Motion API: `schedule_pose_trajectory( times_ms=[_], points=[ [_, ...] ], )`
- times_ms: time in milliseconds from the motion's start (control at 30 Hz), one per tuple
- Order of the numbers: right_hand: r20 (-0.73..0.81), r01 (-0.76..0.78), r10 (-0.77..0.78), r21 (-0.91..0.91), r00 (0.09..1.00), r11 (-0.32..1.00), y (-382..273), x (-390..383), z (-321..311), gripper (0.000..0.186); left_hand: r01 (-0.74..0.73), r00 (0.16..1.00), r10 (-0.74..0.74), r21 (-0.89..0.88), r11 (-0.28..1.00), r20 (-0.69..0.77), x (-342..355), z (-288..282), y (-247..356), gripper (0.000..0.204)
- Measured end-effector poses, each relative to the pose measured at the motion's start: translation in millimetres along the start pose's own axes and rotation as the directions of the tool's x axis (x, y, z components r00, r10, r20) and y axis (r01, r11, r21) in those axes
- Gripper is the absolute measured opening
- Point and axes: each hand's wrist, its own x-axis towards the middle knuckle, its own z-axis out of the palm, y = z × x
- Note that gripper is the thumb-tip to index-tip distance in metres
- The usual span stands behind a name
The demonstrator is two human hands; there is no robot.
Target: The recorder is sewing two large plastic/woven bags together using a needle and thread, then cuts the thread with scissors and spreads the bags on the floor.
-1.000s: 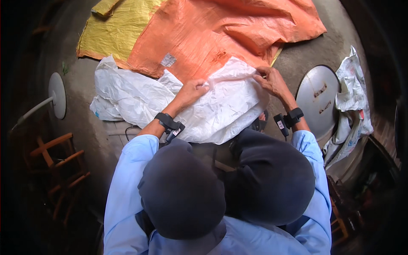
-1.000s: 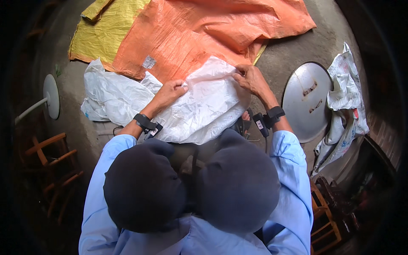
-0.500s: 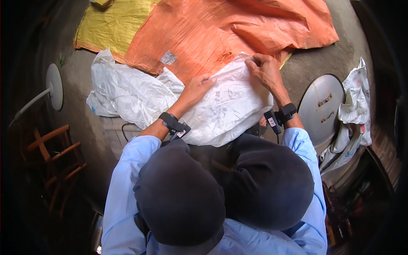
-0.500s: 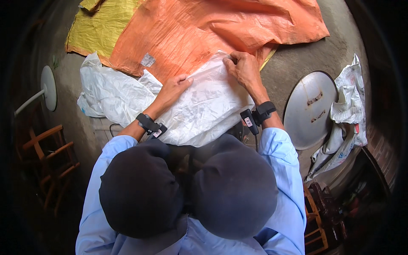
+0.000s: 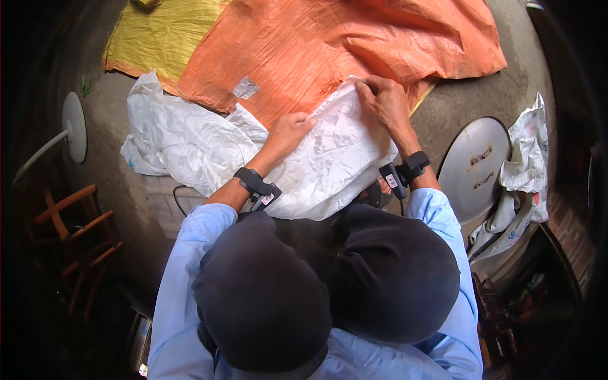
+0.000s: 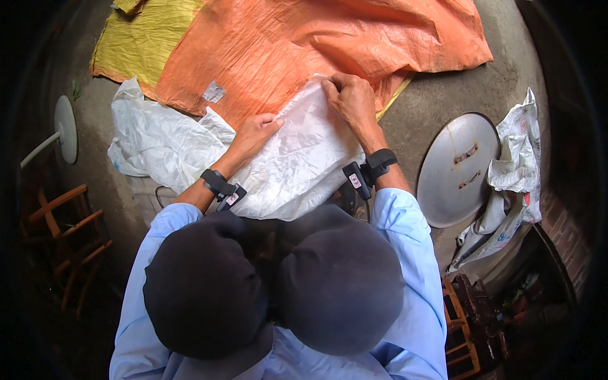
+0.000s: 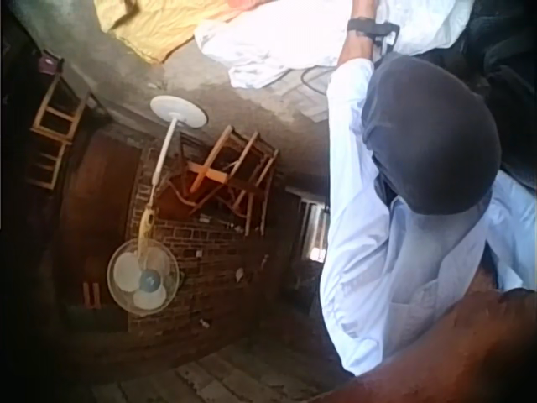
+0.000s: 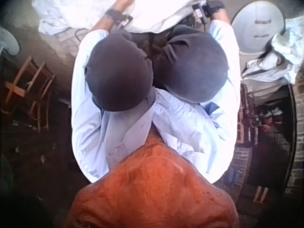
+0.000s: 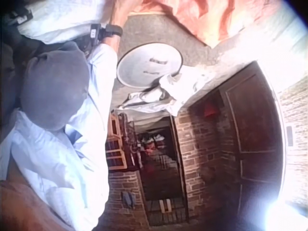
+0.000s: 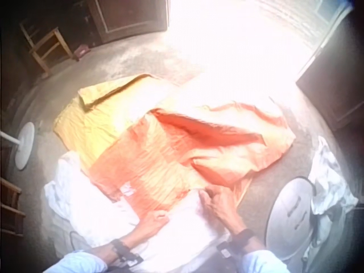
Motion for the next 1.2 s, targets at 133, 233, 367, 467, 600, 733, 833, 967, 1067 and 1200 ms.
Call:
schedule_pose_trajectory(
  times_ms=[133, 233, 367, 467, 600, 733, 833, 967, 1067, 1200],
  points=[
    [-0.017, -0.045, 0.045, 0.018, 0.999, 0.999, 5, 7, 9, 0.026, 0.002, 1.000, -0.002, -0.226, 0.974, 0.003, -1, 3, -8, 0.035],
    [-0.031, -0.058, 0.059, 0.033, 0.998, 0.998, 13, 8, 15, 0.026, 0.076, 0.997, -0.066, -0.292, 0.953, 0.046, -3, 3, -10, 0.035],
    [0.007, -0.084, 0.083, 0.048, 0.996, 0.995, 13, 11, 8, 0.026, 0.058, 0.997, -0.038, -0.357, 0.932, 0.061, -5, 1, -4, 0.030],
    [-0.034, -0.033, 0.038, 0.119, 0.999, 0.992, 21, 13, 9, 0.025, 0.054, 0.998, -0.040, -0.352, 0.935, 0.047, -6, 0, -1, 0.025],
    [-0.064, 0.004, 0.012, 0.237, 0.998, 0.972, 26, 15, 8, 0.026, 0.022, 1.000, -0.023, -0.315, 0.949, 0.003, -3, 3, -6, 0.028],
    [-0.013, 0.007, -0.004, 0.184, 1.000, 0.983, 17, 16, 3, 0.028, 0.024, 0.999, -0.033, -0.278, 0.960, -0.028, -4, 4, -1, 0.031],
    [-0.022, 0.026, -0.023, 0.172, 1.000, 0.985, 17, 17, 5, 0.029, 0.007, 0.999, -0.017, -0.211, 0.977, -0.044, -6, 3, 3, 0.031],
    [-0.018, 0.004, 0.000, 0.216, 1.000, 0.976, 13, 20, 6, 0.028, -0.008, 0.998, -0.001, -0.163, 0.987, -0.056, -7, 2, 5, 0.031],
    [-0.067, 0.041, -0.024, 0.271, 0.997, 0.962, 13, 20, 8, 0.026, -0.024, 0.998, 0.015, -0.165, 0.986, -0.053, -7, 2, 4, 0.031],
    [-0.046, 0.074, -0.064, 0.290, 0.997, 0.954, 15, 24, 8, 0.024, -0.045, 0.997, 0.033, -0.184, 0.982, -0.066, -9, 3, 4, 0.031]
  ],
)
